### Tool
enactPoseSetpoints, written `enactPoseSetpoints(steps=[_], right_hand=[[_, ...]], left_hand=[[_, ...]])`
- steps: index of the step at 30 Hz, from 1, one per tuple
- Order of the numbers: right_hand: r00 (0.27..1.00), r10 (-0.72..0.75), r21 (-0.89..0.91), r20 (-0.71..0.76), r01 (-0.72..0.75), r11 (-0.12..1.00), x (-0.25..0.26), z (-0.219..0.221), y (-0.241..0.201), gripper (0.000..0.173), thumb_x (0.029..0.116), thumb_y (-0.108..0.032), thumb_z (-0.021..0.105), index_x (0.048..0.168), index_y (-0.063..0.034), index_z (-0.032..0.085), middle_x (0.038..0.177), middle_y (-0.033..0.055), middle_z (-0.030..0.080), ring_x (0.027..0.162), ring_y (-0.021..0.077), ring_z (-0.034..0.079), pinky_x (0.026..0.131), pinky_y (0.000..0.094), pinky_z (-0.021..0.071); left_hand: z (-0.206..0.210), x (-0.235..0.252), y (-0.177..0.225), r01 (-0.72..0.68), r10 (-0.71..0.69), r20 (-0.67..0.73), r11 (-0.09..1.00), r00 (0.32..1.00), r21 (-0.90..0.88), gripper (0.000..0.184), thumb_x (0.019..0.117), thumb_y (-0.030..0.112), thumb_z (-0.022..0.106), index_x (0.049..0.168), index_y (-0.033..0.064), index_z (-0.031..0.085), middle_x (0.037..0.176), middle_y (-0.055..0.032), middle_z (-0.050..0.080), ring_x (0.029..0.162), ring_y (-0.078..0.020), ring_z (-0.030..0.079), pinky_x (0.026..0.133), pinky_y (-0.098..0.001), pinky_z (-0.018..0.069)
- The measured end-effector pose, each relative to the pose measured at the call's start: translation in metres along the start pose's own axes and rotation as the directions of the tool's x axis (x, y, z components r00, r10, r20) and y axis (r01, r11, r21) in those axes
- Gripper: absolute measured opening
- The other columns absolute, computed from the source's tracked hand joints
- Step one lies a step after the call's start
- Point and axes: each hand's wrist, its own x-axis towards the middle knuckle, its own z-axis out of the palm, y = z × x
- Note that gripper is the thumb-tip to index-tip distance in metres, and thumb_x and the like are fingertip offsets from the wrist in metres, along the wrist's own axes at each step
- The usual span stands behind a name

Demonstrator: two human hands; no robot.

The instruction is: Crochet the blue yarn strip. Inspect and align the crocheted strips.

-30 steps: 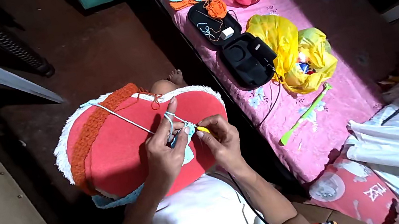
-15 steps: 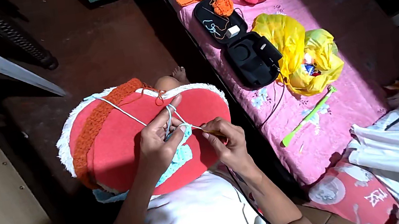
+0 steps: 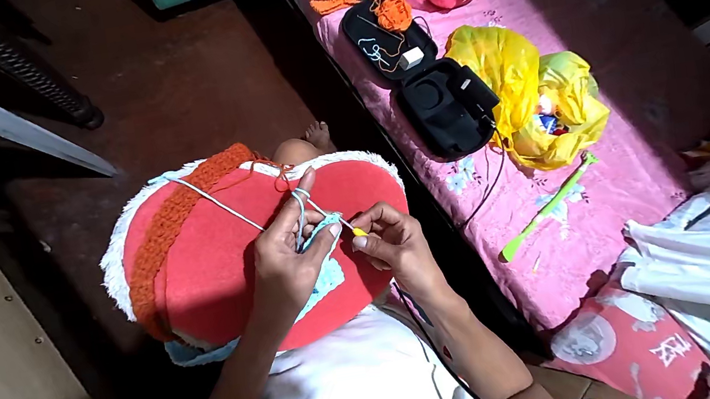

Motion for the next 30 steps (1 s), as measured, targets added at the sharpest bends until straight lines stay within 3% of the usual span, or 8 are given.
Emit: enactPoseSetpoints(steps=[6, 11, 13, 16, 19, 21, 25, 30], right_hand=[[0.913, -0.407, -0.431, 0.016, 0.374, 0.821, -0.002, 0.008, 0.014, 0.014, 0.0926, 0.002, 0.06, 0.101, 0.0076, 0.069, 0.092, 0.0084, 0.071, 0.082, 0.003, 0.066, 0.076, 0.0174, 0.0558], [0.936, -0.353, -0.505, 0.009, 0.309, 0.806, 0.005, 0.018, 0.003, 0.012, 0.0933, -0.002, 0.061, 0.1, 0.0029, 0.069, 0.087, 0.0061, 0.071, 0.074, 0.004, 0.065, 0.067, 0.0196, 0.054], [0.993, -0.12, -0.119, -0.003, 0.119, 0.986, 0.01, 0.017, -0.007, 0.011, 0.092, 0.004, 0.06, 0.103, 0.002, 0.063, 0.083, 0.0026, 0.068, 0.062, -0.0012, 0.055, 0.055, 0.0138, 0.0449], [0.996, 0.034, 0.323, 0.087, -0.06, 0.944, 0.015, 0.012, -0.004, 0.016, 0.0903, 0.007, 0.06, 0.104, 0.0003, 0.062, 0.083, 0.0081, 0.07, 0.053, 0.0006, 0.052, 0.047, 0.0152, 0.0387], [0.971, -0.237, -0.056, -0.041, 0.235, 0.97, 0.009, 0.015, 0.008, 0.018, 0.0895, 0.006, 0.063, 0.107, 0.0018, 0.063, 0.091, 0.0036, 0.071, 0.07, -0.0011, 0.061, 0.062, 0.0138, 0.0497], [0.874, -0.485, -0.413, -0.008, 0.439, 0.798, 0.009, 0.011, 0.02, 0.015, 0.0917, 0.003, 0.063, 0.105, 0.0082, 0.067, 0.093, 0.009, 0.071, 0.083, 0.0043, 0.067, 0.076, 0.0186, 0.0574], [0.693, -0.694, -0.662, 0.196, 0.615, 0.428, 0.014, 0.0, 0.027, 0.015, 0.092, -0.001, 0.059, 0.097, 0.0038, 0.072, 0.086, 0.0122, 0.07, 0.076, 0.0125, 0.067, 0.068, 0.0233, 0.0571], [0.829, -0.549, -0.383, 0.108, 0.544, 0.746, 0.011, -0.003, 0.022, 0.011, 0.0927, 0.002, 0.063, 0.099, 0.0068, 0.071, 0.093, 0.0088, 0.071, 0.086, 0.0044, 0.067, 0.077, 0.0179, 0.0569]], left_hand=[[0.007, -0.002, -0.009, -0.141, 0.168, -0.055, 0.936, 0.984, 0.322, 0.056, 0.0886, 0.005, 0.066, 0.144, 0.0089, 0.059, 0.089, 0.0022, 0.074, 0.07, 0.0021, 0.061, 0.064, -0.0142, 0.0491], [0.015, -0.009, -0.019, -0.306, 0.356, 0.001, 0.799, 0.934, 0.517, 0.045, 0.0923, 0.007, 0.06, 0.137, 0.0072, 0.066, 0.084, -0.0095, 0.074, 0.068, -0.0118, 0.066, 0.064, -0.0241, 0.0525], [0.012, -0.006, -0.018, -0.288, 0.33, -0.025, 0.857, 0.944, 0.427, 0.045, 0.0901, 0.008, 0.064, 0.135, 0.0027, 0.066, 0.086, -0.0057, 0.075, 0.07, -0.0036, 0.062, 0.065, -0.0178, 0.0487], [0.005, -0.002, -0.008, -0.191, 0.201, -0.034, 0.963, 0.979, 0.189, 0.052, 0.0877, 0.004, 0.068, 0.139, 0.0016, 0.06, 0.092, 0.0031, 0.075, 0.078, 0.003, 0.065, 0.072, -0.013, 0.0537], [-0.001, 0.001, -0.002, -0.073, 0.074, -0.011, 0.997, 0.997, 0.024, 0.05, 0.0878, 0.004, 0.067, 0.137, 0.004, 0.061, 0.093, 0.0069, 0.073, 0.081, -0.0011, 0.068, 0.076, -0.0181, 0.0575], [-0.006, 0.003, -0.001, -0.029, 0.029, 0.01, 0.999, 1.0, -0.039, 0.05, 0.0887, 0.003, 0.064, 0.139, 0.0045, 0.061, 0.092, 0.0056, 0.073, 0.081, -0.0042, 0.069, 0.075, -0.0209, 0.0588], [-0.015, 0.008, 0.001, 0.067, -0.057, 0.056, 0.982, 0.997, -0.178, 0.049, 0.0898, -0.001, 0.055, 0.138, 0.0063, 0.064, 0.092, 0.0011, 0.072, 0.078, -0.0073, 0.067, 0.072, -0.0225, 0.058], [-0.022, 0.01, 0.002, 0.162, -0.146, 0.073, 0.941, 0.987, -0.297, 0.048, 0.088, -0.003, 0.053, 0.132, 0.0077, 0.068, 0.087, 0.0007, 0.071, 0.071, -0.0064, 0.064, 0.065, -0.02, 0.0553]])
